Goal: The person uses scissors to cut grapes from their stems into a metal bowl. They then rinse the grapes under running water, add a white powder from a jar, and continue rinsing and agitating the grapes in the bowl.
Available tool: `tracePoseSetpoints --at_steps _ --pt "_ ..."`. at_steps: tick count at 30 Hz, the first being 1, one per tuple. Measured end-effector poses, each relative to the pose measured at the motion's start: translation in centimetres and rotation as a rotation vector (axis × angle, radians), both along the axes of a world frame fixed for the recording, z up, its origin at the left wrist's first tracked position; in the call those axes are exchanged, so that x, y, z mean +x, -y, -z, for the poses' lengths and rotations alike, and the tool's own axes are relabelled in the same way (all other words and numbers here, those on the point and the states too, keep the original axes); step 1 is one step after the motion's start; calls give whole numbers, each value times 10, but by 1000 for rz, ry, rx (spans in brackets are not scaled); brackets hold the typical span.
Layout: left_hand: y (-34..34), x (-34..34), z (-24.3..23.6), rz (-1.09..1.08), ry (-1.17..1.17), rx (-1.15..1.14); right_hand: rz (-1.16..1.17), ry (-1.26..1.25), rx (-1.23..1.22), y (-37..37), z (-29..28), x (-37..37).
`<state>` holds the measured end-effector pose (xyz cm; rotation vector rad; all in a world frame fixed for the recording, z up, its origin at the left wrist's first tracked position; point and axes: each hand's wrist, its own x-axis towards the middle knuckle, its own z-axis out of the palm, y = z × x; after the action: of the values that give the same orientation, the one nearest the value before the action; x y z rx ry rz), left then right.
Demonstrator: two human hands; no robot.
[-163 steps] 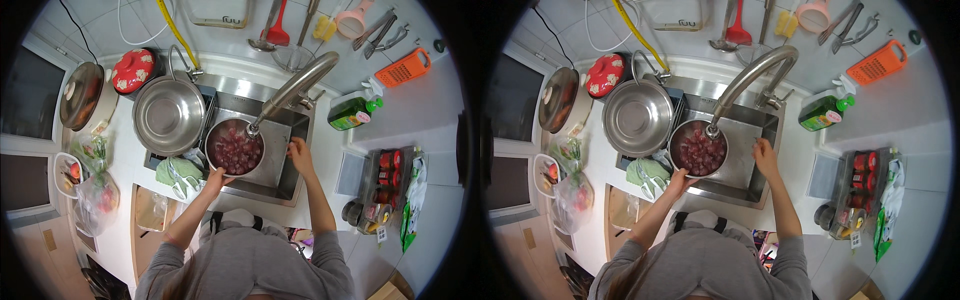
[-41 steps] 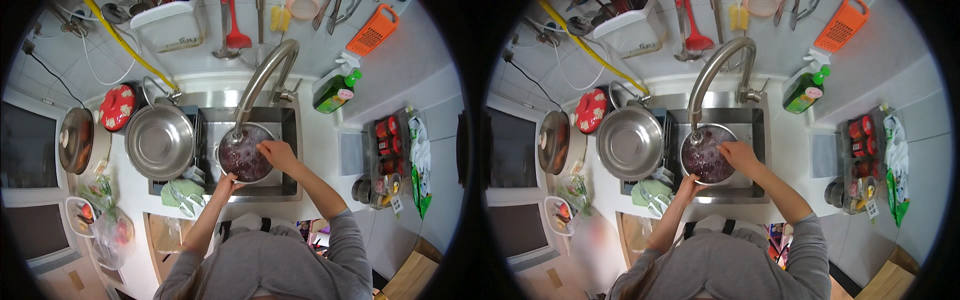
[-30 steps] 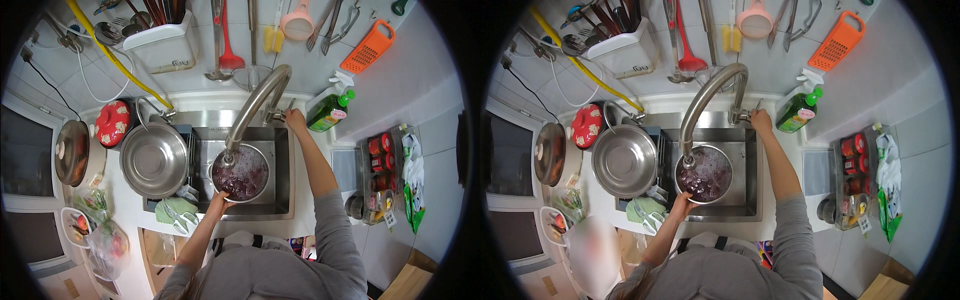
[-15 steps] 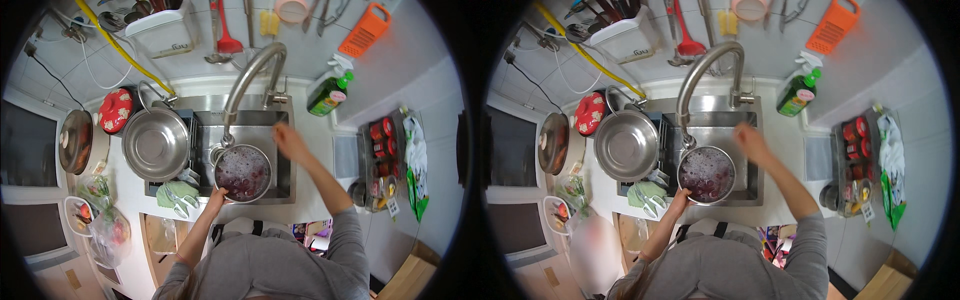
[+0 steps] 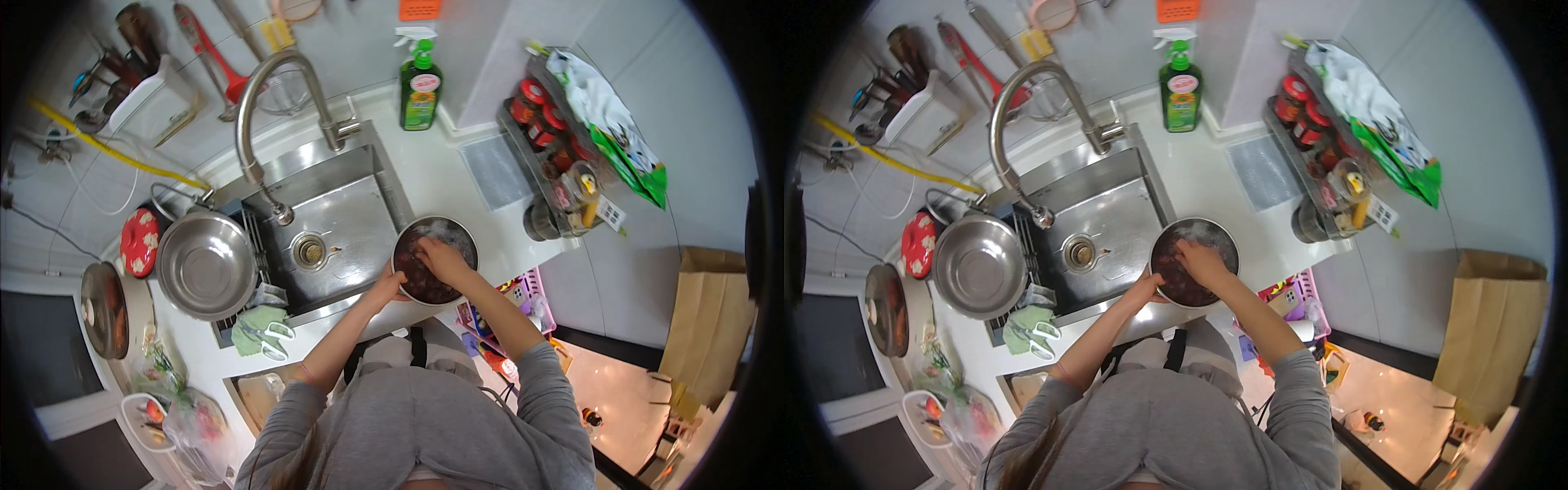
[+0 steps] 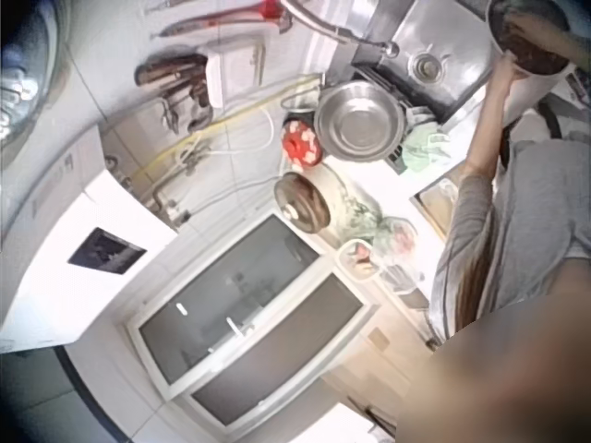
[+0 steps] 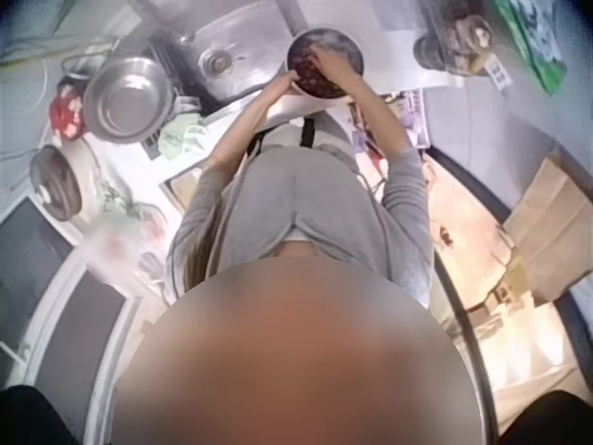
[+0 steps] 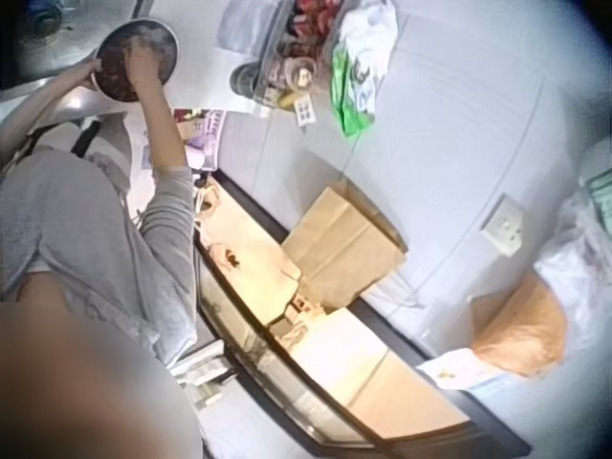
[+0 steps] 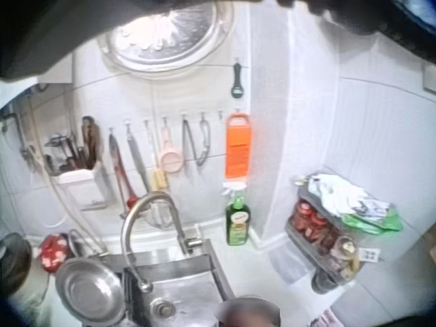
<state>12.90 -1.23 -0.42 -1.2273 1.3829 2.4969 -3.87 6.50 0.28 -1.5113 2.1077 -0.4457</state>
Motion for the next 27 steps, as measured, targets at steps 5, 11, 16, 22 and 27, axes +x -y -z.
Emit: tracePoseSetpoints --at_steps 5,11,16,22,27 --pt "18 -32 38 310 29 -462 61 -223 -124 -28 9 -11" --pt "7 -60 -33 88 -147 -1510 309 -88 -57 -13 27 -26" --pt "-6 -80 20 539 -80 -1868 353 -188 -125 -27 5 -25" --pt "-23 -106 13 807 292 -1592 360 -294 -115 -58 39 -28" --pt "-12 -114 6 777 374 -1340 386 -28 206 -34 -8 -26"
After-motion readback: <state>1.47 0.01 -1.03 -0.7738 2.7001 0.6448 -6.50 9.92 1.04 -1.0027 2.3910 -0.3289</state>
